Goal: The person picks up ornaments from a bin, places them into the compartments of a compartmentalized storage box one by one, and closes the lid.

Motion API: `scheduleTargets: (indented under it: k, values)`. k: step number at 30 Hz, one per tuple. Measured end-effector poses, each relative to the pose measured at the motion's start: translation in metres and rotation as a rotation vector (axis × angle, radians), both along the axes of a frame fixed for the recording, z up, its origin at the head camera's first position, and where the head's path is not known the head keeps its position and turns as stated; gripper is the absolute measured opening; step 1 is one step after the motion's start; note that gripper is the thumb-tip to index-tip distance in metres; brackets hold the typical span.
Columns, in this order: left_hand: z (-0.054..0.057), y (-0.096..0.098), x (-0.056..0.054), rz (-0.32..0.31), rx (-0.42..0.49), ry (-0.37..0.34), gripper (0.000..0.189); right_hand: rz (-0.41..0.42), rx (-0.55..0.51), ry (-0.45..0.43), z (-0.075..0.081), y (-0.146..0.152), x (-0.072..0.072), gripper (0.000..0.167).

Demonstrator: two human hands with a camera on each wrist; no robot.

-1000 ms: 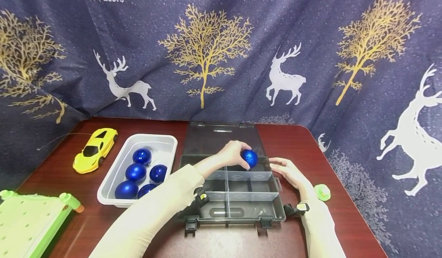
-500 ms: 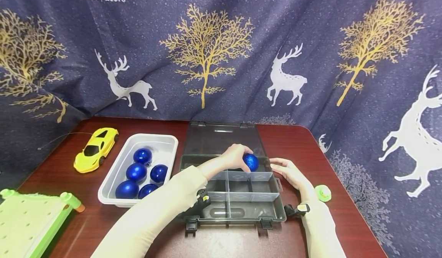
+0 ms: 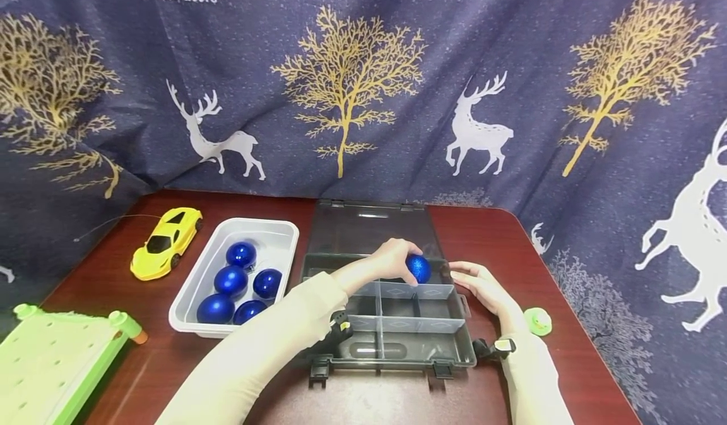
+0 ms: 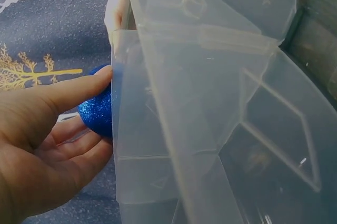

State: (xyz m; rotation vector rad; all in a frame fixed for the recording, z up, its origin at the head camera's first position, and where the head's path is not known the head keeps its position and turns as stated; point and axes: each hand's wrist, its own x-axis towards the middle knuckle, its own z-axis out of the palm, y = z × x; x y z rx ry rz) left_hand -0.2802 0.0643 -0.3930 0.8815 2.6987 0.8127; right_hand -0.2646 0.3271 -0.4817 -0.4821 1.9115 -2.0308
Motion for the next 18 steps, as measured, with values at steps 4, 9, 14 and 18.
scheduleTargets:
  k: [4,9,14,18]
  values:
    - [0.001,0.001,0.001,-0.002,-0.003,-0.016,0.064,0.009,-0.007,0.005,0.0,0.0,-0.001,0.027]
    - [0.003,-0.004,0.003,-0.012,0.007,-0.038,0.064,0.025,-0.03,0.005,-0.001,0.0,-0.002,0.027]
    - [0.015,-0.018,0.003,-0.003,0.031,-0.049,0.056,0.012,-0.028,0.004,-0.001,0.0,-0.001,0.028]
    - [0.033,-0.037,0.002,-0.02,0.059,-0.045,0.05,0.003,-0.023,-0.001,-0.001,0.0,0.001,0.028]
